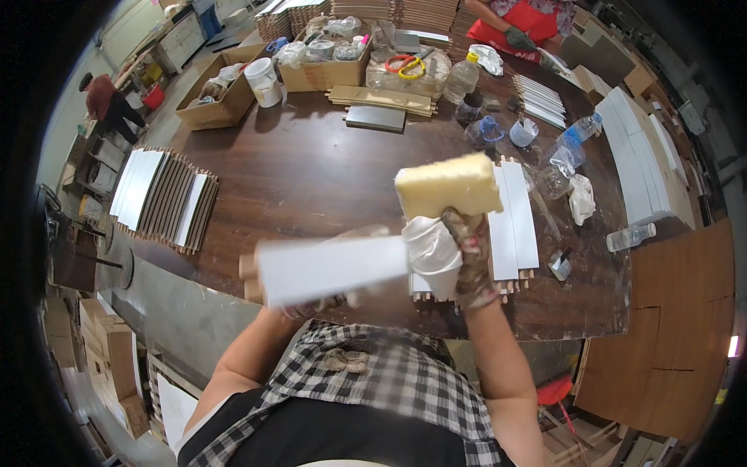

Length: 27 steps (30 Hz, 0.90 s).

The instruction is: The person applies a liquid or finish to white wooden furniture components using a sponge and a cloth. They pick up individual pieces from a stack, wipe the surfaces with a saturated sponge, use a white cloth to smooth or remove excess, and then place the finished pieces into a separate stack on the workbench.

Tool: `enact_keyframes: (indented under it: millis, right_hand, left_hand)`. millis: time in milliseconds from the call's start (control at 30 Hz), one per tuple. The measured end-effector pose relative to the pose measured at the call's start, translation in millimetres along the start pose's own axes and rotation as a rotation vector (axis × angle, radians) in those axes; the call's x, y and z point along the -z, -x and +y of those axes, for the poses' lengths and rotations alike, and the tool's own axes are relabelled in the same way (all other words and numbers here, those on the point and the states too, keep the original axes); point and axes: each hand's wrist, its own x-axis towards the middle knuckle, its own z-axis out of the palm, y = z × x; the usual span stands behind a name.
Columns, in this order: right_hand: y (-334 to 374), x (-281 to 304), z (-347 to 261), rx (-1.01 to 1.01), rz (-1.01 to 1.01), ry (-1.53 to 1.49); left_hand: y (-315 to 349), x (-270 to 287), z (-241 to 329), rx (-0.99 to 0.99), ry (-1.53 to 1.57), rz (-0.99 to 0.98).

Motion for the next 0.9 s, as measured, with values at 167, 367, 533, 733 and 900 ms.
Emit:
enact_keyframes:
  millis: [167,367,533,733,900]
  right_hand:
    - [26.3,-31.4,50.6,-0.181,0.267,-0.265]
    - [30.6,-82.7,19.7,-0.017,0.271,-0.076]
    - [19.6,-45.3,79.1,-0.039,-0.115,-0.27]
    - [11.4,-62.9,72.1,-0.189,-0.231,-0.541]
    - [31.7,-99.8,73.7,-0.132,-0.21,-0.198]
  left_hand:
    - [-14.7,-12.3,-21.8,-0.335,-0.543,0.195]
    - [-29.1,9.0,-33.9,-0.66,-1.059,0.519]
    - [-24.6,39.0,-26.0,-0.482,-1.276,0.477]
    - [-20.4,83.3,-70.6,-0.311,-0.492,0.299]
    - [6.4,94.9,-74.2,-0.276,-0.514,-0.018]
